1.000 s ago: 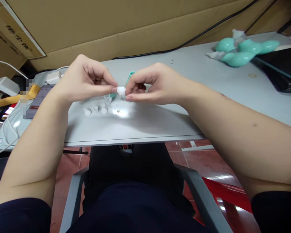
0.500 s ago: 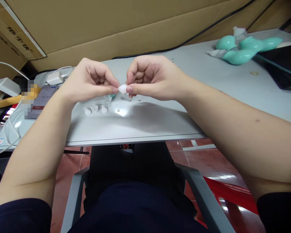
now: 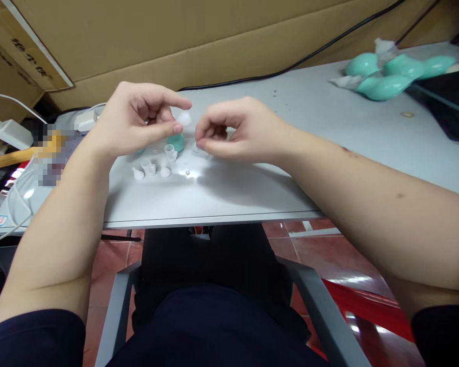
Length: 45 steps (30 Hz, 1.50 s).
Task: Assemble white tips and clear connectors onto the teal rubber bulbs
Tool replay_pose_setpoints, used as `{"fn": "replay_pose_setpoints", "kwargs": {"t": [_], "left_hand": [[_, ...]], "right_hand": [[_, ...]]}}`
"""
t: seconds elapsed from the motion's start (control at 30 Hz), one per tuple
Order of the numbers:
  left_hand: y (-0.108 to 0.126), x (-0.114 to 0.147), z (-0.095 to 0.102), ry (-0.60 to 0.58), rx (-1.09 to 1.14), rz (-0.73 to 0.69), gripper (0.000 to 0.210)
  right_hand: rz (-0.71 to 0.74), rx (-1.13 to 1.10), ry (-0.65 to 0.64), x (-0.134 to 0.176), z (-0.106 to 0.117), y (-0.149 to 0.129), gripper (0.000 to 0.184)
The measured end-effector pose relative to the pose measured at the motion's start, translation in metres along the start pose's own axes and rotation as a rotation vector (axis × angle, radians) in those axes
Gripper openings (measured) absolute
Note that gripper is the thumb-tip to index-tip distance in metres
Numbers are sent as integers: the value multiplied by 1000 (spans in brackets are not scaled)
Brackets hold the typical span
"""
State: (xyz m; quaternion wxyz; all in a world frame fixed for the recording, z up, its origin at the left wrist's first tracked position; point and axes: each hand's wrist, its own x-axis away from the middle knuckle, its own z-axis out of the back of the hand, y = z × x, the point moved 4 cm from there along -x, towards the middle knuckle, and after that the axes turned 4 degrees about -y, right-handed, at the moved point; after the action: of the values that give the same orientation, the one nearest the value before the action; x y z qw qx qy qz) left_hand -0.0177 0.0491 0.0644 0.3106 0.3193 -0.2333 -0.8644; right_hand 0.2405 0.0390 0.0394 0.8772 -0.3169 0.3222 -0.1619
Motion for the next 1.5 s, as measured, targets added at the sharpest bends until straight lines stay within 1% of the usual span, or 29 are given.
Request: {"fn": "replay_pose_setpoints", "kwargs": {"t": [0.03, 0.1, 0.17, 0.23, 0.33, 0.43, 0.5, 0.57, 0.6, 0.67, 0.7, 0.77, 0.87, 0.93, 1.03, 1.1, 1.17, 1.3, 1.4, 1.5], "left_hand": [[-4, 0, 1, 12, -2, -29, 73], [-7, 0, -2, 11, -23, -64, 62], [-1, 1, -6, 15, -40, -104, 47], [7, 3, -10, 5, -67, -95, 37], [15, 4, -11, 13, -151, -16, 32], [15, 5, -8, 59, -207, -23, 31], [7, 5, -8, 62, -227, -59, 32], [-8, 3, -9, 67, -228, -98, 38], [-15, 3, -8, 90, -213, -131, 45], [-32, 0, -9, 83, -177, -131, 60], [-38, -1, -9, 84, -161, -126, 66], [-45, -3, -8, 83, -130, -102, 73], [-38, -3, -9, 93, -86, -82, 70], [-27, -2, -12, 101, -72, -92, 61], [-17, -2, -19, 124, -67, -124, 51], [-18, -3, -23, 149, -54, -122, 49], [-25, -5, -26, 182, -26, -108, 51], [-37, -8, -30, 222, 14, -98, 63], [-36, -9, -31, 217, -11, -129, 70], [-27, -8, -34, 198, -48, -153, 68]], "right_hand": [[53, 50, -49, 1, -4, 1, 8], [145, 170, -142, 3, -12, 2, 12], [221, 297, -197, 4, -19, 1, 19], [252, 408, -245, 5, -25, 0, 25], [225, 500, -323, 4, -30, 0, 30], [167, 507, -362, 3, -31, -1, 28], [130, 487, -376, 2, -31, 0, 27], [102, 452, -385, 2, -29, -1, 27], [95, 423, -368, 2, -27, -1, 26], [76, 332, -281, 1, -17, -3, 21], [61, 272, -209, 1, -10, -3, 17], [24, 138, -25, 0, 5, -4, 12], [-34, -62, 219, -1, 20, 0, 10], [-69, -171, 304, -2, 22, 4, 12], [-112, -256, 339, -4, 15, 9, 25], [-126, -285, 348, -5, 11, 10, 31], [-124, -318, 369, -5, 10, 10, 31], [-92, -363, 400, -4, 11, 8, 26], [-78, -342, 427, -5, 11, 10, 26], [-83, -317, 471, -7, 11, 15, 28]]}}
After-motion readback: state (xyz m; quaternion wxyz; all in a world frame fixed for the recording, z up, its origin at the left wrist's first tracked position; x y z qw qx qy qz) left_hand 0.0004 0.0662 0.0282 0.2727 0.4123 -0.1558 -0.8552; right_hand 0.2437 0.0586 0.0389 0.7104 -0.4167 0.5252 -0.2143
